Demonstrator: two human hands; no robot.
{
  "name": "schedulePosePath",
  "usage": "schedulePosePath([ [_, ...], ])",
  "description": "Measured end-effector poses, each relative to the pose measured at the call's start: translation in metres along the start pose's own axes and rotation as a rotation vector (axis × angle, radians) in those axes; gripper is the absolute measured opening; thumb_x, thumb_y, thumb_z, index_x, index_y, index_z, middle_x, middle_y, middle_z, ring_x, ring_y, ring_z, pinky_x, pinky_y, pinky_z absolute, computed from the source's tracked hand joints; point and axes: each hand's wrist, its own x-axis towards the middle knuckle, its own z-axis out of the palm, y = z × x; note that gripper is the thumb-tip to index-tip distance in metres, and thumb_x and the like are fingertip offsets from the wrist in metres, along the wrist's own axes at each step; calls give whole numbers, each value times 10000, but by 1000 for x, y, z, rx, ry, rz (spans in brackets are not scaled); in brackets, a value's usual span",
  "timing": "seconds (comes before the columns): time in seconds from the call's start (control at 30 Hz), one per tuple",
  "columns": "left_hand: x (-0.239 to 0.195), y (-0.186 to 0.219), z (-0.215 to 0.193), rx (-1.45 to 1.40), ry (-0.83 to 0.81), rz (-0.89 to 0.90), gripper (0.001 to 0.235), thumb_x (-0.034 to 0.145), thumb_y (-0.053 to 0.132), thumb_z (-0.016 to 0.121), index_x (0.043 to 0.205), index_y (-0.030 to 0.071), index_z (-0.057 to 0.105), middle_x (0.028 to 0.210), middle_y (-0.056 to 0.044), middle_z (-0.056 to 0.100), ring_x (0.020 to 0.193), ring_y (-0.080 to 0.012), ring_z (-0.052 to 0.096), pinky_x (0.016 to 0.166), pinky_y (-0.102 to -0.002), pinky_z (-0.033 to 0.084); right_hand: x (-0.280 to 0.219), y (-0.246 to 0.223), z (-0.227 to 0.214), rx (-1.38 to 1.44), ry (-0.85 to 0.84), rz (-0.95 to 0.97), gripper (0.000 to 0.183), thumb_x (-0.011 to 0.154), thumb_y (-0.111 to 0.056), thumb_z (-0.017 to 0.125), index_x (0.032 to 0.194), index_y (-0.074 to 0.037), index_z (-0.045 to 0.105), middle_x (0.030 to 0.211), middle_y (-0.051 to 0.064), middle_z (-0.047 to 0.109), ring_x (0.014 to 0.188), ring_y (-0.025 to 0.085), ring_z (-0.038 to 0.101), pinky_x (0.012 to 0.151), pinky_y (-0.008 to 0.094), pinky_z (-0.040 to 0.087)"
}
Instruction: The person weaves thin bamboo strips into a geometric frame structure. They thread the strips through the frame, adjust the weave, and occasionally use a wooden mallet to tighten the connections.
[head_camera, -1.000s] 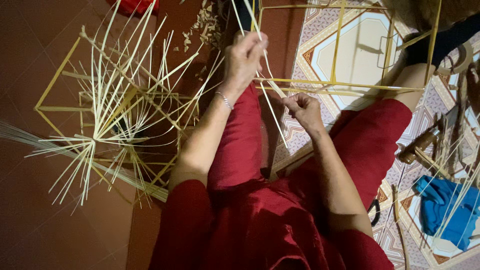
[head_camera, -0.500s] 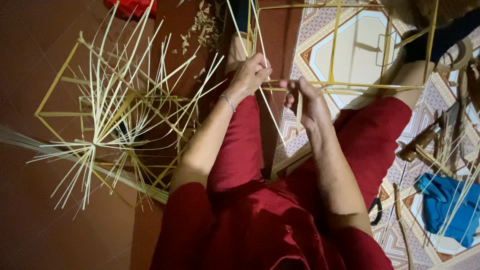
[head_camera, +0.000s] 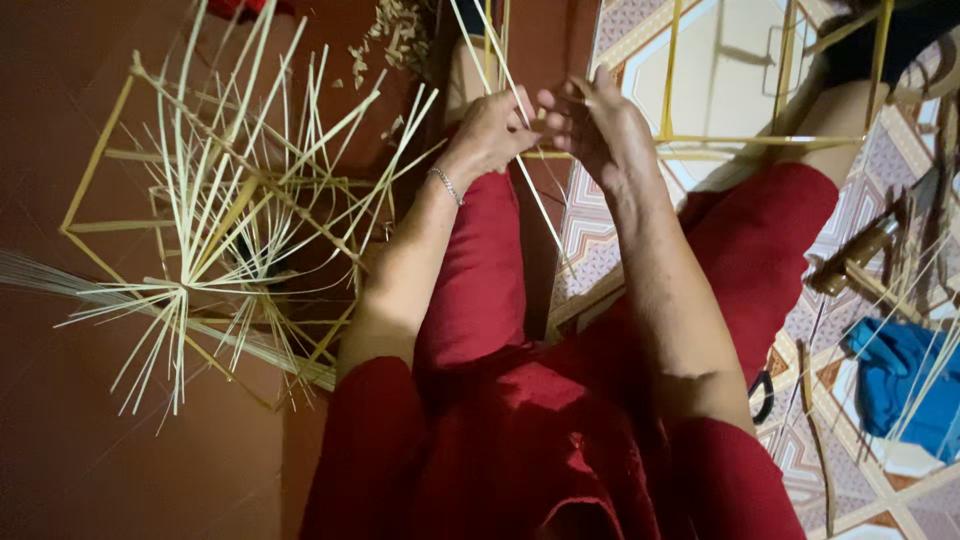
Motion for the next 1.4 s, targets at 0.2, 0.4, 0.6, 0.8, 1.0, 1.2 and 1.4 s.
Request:
schedulePosePath([
  [0.2, 0, -7, 4, -89, 24, 30, 223, 884, 6, 749, 1071, 37, 632, 740, -65, 751, 466, -76, 594, 342, -248, 425, -27, 5, -25, -474, 9, -123, 538, 1064, -473, 362, 1022, -34, 670, 914, 152, 757, 661, 182, 676, 596, 308, 580],
  [0.4, 4, -5, 4, -71, -6, -54, 141, 869, 40, 752, 1008, 54, 769, 753, -12, 762, 469, -40, 599, 353, -213, 468, -23, 84, -69, -924, 150, -208, 141, 984, -164, 681, 1054, -43, 699, 893, 90, 746, 692, 80, 675, 582, 265, 559],
  [0.6, 12, -25, 6, 26, -18, -70, 131, 882, 63, 735, 1003, 49, 785, 748, -57, 762, 460, -67, 620, 370, -228, 502, -11, 110, -72, -1038, 128, -551, 167, 976, -133, 764, 1045, 17, 735, 827, 97, 743, 705, 106, 663, 632, 295, 544],
  [0.8, 26, -47, 14, 365, 206, 609, 19, 794, 107, 805, 811, 103, 799, 768, -89, 760, 645, -178, 734, 592, -311, 595, -32, 94, -48, -1161, 275, -566, 165, 951, -157, 785, 968, 0, 742, 673, 98, 690, 557, 152, 651, 526, 329, 523],
  [1.0, 15, -15, 8, 174, -13, -79, 118, 870, 83, 671, 859, 21, 772, 674, -129, 734, 478, -175, 675, 441, -300, 546, -39, 91, -27, -1318, 340, -877, 330, 815, -221, 877, 926, 37, 704, 772, 155, 689, 661, 230, 653, 595, 359, 524],
  [1.2, 9, -3, -2, 52, -56, -73, 137, 853, 93, 710, 947, 3, 750, 723, -100, 749, 476, -130, 657, 382, -286, 521, -27, 115, -29, -1054, 254, -561, 197, 955, -198, 762, 1021, -13, 741, 845, 109, 730, 745, 148, 669, 699, 290, 538],
  [1.4, 9, -15, 1, -17, -78, -62, 222, 931, 130, 658, 1096, -11, 706, 783, -128, 762, 438, -132, 609, 373, -288, 482, -9, 136, -38, -753, 56, -444, 166, 1000, -157, 674, 1075, -23, 734, 976, 73, 728, 885, 111, 658, 807, 278, 541],
])
